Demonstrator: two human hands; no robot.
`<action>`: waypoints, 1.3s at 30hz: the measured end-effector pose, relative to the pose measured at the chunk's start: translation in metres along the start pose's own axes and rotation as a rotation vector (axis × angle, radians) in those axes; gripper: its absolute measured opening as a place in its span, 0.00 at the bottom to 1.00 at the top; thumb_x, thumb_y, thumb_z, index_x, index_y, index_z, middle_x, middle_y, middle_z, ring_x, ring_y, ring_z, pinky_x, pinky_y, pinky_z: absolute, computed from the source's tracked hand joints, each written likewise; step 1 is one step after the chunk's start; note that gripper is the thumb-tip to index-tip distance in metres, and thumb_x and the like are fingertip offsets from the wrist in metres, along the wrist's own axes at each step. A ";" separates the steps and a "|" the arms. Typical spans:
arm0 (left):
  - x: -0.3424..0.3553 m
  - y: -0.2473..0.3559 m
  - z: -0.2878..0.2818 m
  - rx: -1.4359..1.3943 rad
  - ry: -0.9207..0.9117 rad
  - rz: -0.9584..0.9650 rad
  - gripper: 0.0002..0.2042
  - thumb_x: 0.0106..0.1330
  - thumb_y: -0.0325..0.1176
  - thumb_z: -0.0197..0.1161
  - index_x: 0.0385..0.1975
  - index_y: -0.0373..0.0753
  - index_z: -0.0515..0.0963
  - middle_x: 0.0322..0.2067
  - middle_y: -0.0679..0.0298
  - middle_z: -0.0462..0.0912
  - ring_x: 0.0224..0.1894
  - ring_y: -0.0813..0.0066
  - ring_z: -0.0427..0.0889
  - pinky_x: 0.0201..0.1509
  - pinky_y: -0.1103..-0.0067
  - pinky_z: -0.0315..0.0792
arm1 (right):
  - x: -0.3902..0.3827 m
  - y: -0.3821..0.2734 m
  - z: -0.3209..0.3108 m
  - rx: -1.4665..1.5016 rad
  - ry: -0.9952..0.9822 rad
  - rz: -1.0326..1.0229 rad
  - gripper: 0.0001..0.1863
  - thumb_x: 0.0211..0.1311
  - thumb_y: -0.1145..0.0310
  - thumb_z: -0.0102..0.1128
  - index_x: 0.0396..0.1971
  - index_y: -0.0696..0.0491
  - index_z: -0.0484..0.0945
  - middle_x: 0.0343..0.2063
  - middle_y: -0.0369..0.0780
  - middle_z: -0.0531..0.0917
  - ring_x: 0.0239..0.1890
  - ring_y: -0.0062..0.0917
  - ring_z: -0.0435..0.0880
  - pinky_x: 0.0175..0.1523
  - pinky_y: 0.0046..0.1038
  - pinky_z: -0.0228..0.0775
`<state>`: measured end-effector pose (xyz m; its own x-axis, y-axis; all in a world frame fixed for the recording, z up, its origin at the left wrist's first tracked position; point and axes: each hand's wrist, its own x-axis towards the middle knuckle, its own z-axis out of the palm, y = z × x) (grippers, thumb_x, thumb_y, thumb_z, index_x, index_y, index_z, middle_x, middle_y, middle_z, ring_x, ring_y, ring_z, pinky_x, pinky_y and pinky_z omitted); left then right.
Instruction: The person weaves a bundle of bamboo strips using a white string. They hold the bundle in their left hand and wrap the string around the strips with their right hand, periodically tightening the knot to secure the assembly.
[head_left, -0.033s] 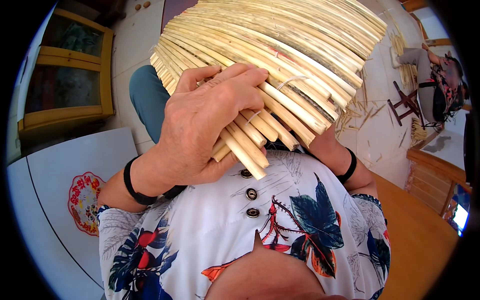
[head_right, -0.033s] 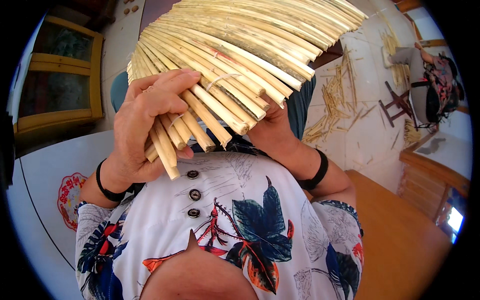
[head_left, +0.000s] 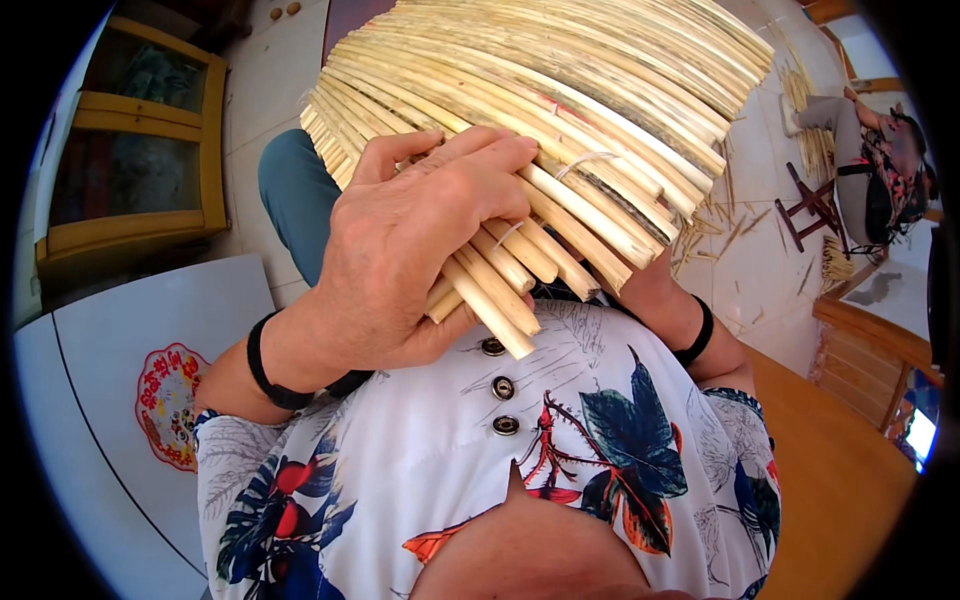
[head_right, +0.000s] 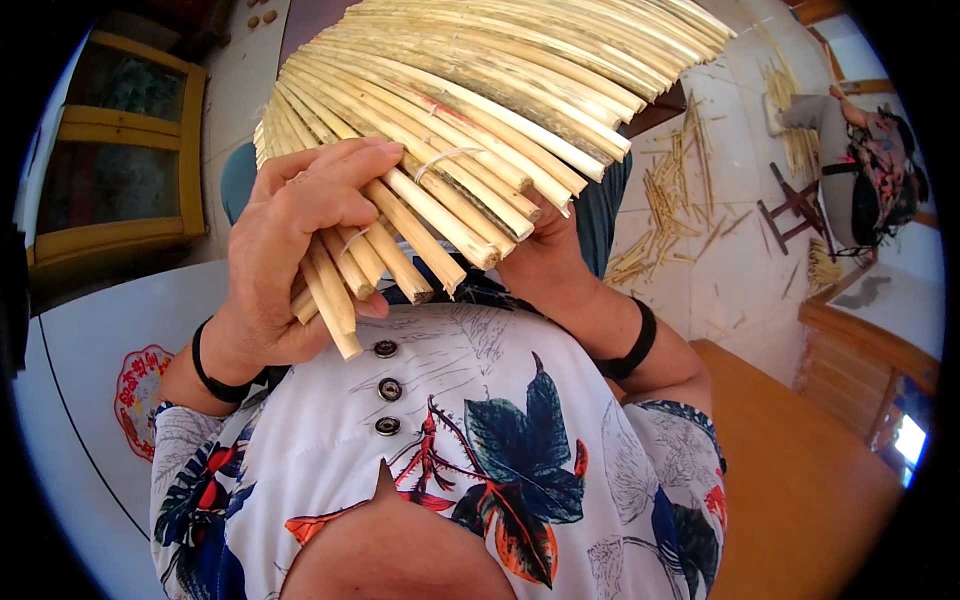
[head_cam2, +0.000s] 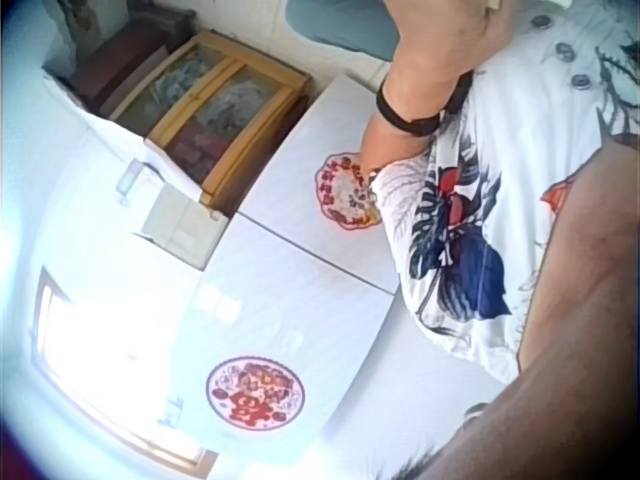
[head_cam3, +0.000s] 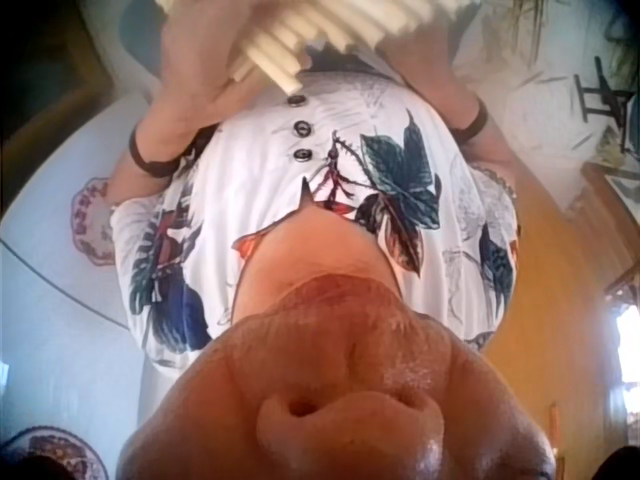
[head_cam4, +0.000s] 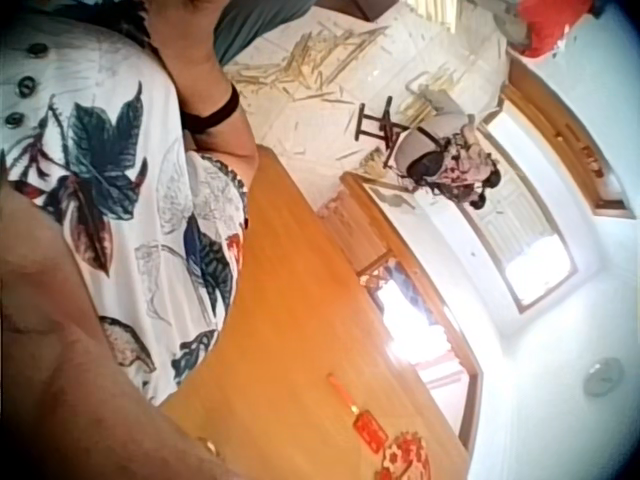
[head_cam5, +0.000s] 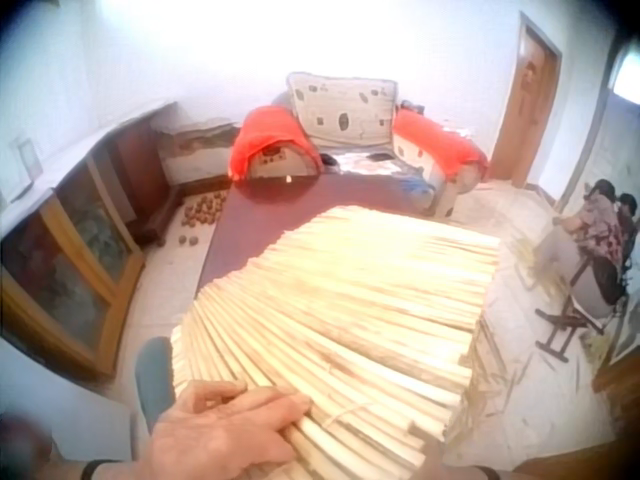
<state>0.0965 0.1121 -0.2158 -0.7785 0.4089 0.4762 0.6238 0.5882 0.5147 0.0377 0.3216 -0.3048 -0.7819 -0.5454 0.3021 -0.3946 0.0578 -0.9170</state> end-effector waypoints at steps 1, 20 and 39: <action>0.000 0.000 0.000 -0.001 0.001 -0.001 0.22 0.51 0.43 0.68 0.39 0.36 0.69 0.48 0.47 0.76 0.51 0.50 0.75 0.55 0.64 0.62 | 0.000 -0.001 0.000 -0.028 -0.001 -0.007 0.17 0.61 0.65 0.55 0.50 0.50 0.75 0.43 0.36 0.77 0.43 0.24 0.73 0.46 0.28 0.64; 0.001 -0.006 0.007 0.040 -0.001 0.000 0.21 0.46 0.34 0.69 0.40 0.38 0.69 0.49 0.52 0.76 0.52 0.52 0.75 0.54 0.64 0.63 | 0.003 -0.022 -0.019 -0.469 -0.145 -0.064 0.18 0.61 0.65 0.55 0.52 0.48 0.74 0.51 0.39 0.75 0.53 0.33 0.74 0.56 0.34 0.65; 0.000 -0.004 0.012 0.032 0.026 -0.037 0.19 0.50 0.35 0.67 0.41 0.39 0.69 0.51 0.54 0.75 0.53 0.55 0.74 0.56 0.65 0.61 | 0.005 -0.018 -0.002 -0.111 -0.045 0.216 0.25 0.56 0.75 0.56 0.56 0.45 0.68 0.53 0.39 0.73 0.55 0.35 0.72 0.58 0.30 0.65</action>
<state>0.0931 0.1179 -0.2270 -0.7987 0.3684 0.4758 0.5917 0.6251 0.5091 0.0401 0.3194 -0.2862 -0.8324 -0.5471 0.0882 -0.2736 0.2674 -0.9239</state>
